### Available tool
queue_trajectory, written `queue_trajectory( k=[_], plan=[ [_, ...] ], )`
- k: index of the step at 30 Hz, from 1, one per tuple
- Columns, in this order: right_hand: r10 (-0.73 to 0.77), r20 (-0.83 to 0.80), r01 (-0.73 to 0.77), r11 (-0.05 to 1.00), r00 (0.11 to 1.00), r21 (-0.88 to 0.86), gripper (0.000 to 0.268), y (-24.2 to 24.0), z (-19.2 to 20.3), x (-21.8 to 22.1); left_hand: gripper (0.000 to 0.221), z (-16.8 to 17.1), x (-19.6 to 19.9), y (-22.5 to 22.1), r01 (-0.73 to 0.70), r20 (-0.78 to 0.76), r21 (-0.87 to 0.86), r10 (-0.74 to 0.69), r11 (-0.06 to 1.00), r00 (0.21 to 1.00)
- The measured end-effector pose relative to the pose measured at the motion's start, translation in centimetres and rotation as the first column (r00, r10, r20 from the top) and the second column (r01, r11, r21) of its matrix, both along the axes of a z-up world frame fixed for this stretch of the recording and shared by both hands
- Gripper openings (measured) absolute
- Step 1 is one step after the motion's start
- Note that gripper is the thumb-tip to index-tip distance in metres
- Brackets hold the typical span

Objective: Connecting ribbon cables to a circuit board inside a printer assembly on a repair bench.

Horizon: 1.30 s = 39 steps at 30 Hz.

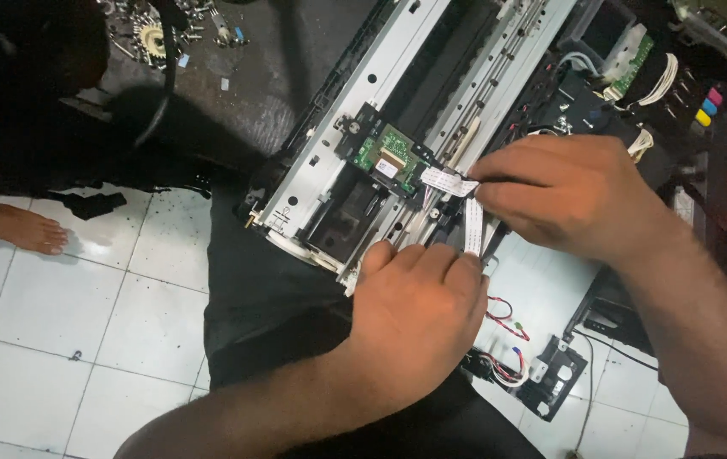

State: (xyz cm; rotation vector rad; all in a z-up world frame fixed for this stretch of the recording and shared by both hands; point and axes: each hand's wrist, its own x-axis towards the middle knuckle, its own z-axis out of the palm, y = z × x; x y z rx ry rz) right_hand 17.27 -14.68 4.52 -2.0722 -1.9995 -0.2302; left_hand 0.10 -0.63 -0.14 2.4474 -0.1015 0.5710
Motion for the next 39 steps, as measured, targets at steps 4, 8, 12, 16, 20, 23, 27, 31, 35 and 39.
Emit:
queue_trajectory(
  k=[4, 8, 12, 16, 20, 23, 27, 31, 35, 39],
  plan=[
    [-0.017, -0.070, 0.014, 0.999, 0.997, -0.040, 0.012, -0.3, -0.2, 0.0, 0.032, -0.3, 0.2, -0.5, -0.054, 0.072, 0.008, 0.053, 0.999, 0.996],
    [0.004, -0.139, -0.011, 0.999, 0.990, -0.045, 0.009, -0.7, -0.4, -0.1, 0.018, 0.2, -0.2, -0.3, 0.003, -0.058, -0.015, -0.004, 1.000, 0.998],
    [0.007, -0.052, -0.011, 0.997, 0.999, -0.078, 0.009, -1.3, -1.1, 0.0, 0.016, 0.3, -0.5, -0.1, 0.011, -0.097, -0.026, -0.014, 1.000, 0.995],
    [0.017, -0.096, -0.026, 0.995, 0.995, -0.096, 0.011, -1.1, -0.8, 0.0, 0.020, 0.5, -0.1, 0.1, -0.007, -0.070, 0.009, 0.008, 1.000, 0.998],
    [0.024, -0.087, -0.030, 0.997, 0.996, -0.066, 0.009, -1.2, -1.1, 0.0, 0.038, 0.6, -0.2, 0.0, -0.023, -0.057, 0.040, 0.025, 0.999, 0.998],
    [0.032, -0.105, -0.032, 0.999, 0.994, -0.005, 0.005, -1.4, -1.4, -0.2, 0.036, 0.8, -0.5, 0.0, -0.019, -0.051, 0.055, 0.022, 0.998, 0.998],
    [0.043, -0.128, -0.037, 0.998, 0.991, 0.048, 0.009, -1.1, -1.1, -0.4, 0.036, 0.5, -0.6, -0.1, -0.037, -0.063, 0.058, 0.041, 0.998, 0.997],
    [0.050, -0.155, -0.042, 0.998, 0.987, 0.053, 0.011, -0.7, -0.9, -0.5, 0.037, 1.0, -0.9, 0.5, -0.024, -0.057, 0.037, 0.026, 0.999, 0.998],
    [0.084, -0.195, -0.067, 0.994, 0.977, 0.092, 0.010, -0.9, -1.4, -0.4, 0.042, 1.4, -0.7, 0.8, -0.055, -0.040, 0.062, 0.058, 0.997, 0.998],
    [0.071, -0.268, -0.046, 0.994, 0.961, 0.096, 0.020, -2.0, -2.2, 0.2, 0.035, 1.1, -0.4, 0.8, -0.101, 0.040, 0.086, 0.098, 0.991, 0.994]
  ],
)
